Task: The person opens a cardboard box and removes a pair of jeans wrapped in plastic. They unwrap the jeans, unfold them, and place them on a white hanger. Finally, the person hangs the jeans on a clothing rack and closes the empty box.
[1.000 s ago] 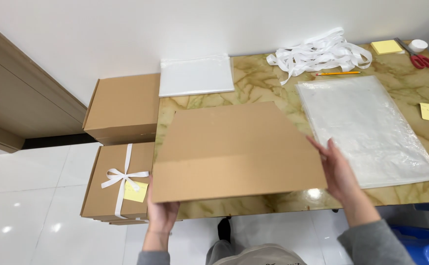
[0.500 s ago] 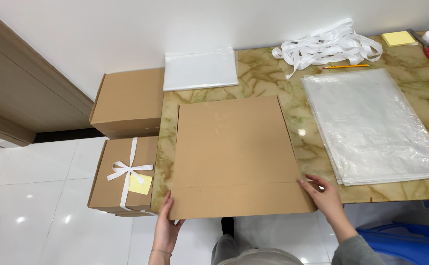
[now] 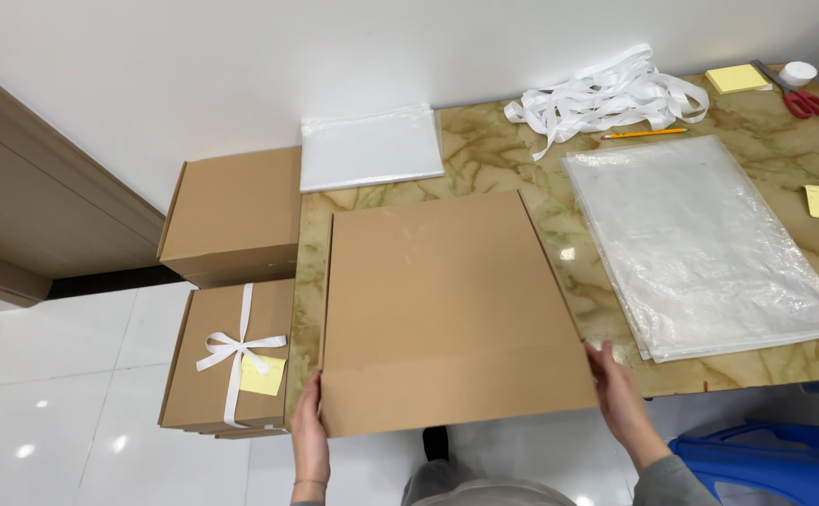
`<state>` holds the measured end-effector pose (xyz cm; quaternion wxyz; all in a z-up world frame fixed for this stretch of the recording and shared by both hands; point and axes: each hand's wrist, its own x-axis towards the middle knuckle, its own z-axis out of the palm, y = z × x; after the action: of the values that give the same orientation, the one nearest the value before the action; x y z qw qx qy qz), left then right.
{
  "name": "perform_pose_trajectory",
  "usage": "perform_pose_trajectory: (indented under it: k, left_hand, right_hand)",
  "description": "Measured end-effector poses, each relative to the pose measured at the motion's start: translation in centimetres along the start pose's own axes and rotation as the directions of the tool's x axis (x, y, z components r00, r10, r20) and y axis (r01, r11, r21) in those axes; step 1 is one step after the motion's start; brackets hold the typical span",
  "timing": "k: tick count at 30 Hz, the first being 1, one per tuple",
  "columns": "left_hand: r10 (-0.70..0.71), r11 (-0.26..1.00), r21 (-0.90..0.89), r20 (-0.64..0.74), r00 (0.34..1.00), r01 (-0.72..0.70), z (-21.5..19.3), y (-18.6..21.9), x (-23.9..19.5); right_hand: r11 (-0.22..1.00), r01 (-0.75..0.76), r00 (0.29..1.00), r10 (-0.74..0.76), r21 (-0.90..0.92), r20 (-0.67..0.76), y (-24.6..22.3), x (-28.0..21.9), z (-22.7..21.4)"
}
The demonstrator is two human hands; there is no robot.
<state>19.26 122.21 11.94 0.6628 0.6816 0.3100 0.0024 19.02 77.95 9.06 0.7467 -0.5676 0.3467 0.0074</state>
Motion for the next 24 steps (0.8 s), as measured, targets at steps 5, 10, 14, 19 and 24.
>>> perform_pose_trajectory:
  k: [5, 10, 14, 19, 24]
  left_hand:
    - [0.108, 0.866, -0.498, 0.089, 0.990, -0.050, 1.5, 7.9, -2.2]
    - [0.396, 0.741, -0.611, 0.064, 0.916, -0.278, 1.8, 8.1, 1.7]
    - [0.518, 0.678, -0.664, 0.126, 0.846, -0.316, 3.1, 12.6, 1.7]
    - [0.452, 0.790, -0.494, 0.071, 0.889, -0.363, 4.1, 13.0, 6.2]
    - [0.283, 0.908, -0.331, 0.027, 0.959, -0.258, 5.8, 16.5, 7.7]
  right_hand:
    - [0.944, 0.142, 0.987, -0.158, 0.298, 0.032, -8.2, -4.2, 4.0]
    - [0.803, 0.429, 0.858, -0.506, 0.415, 0.093, -13.6, -3.4, 6.6]
    - [0.738, 0.521, 0.799, -0.599, 0.428, 0.061, -16.2, -1.6, 8.4]
    - [0.689, 0.630, 0.734, -0.679, 0.358, 0.017, -17.2, 2.2, 10.2]
    - [0.675, 0.696, 0.706, -0.705, 0.244, -0.066, -19.1, 5.4, 12.4]
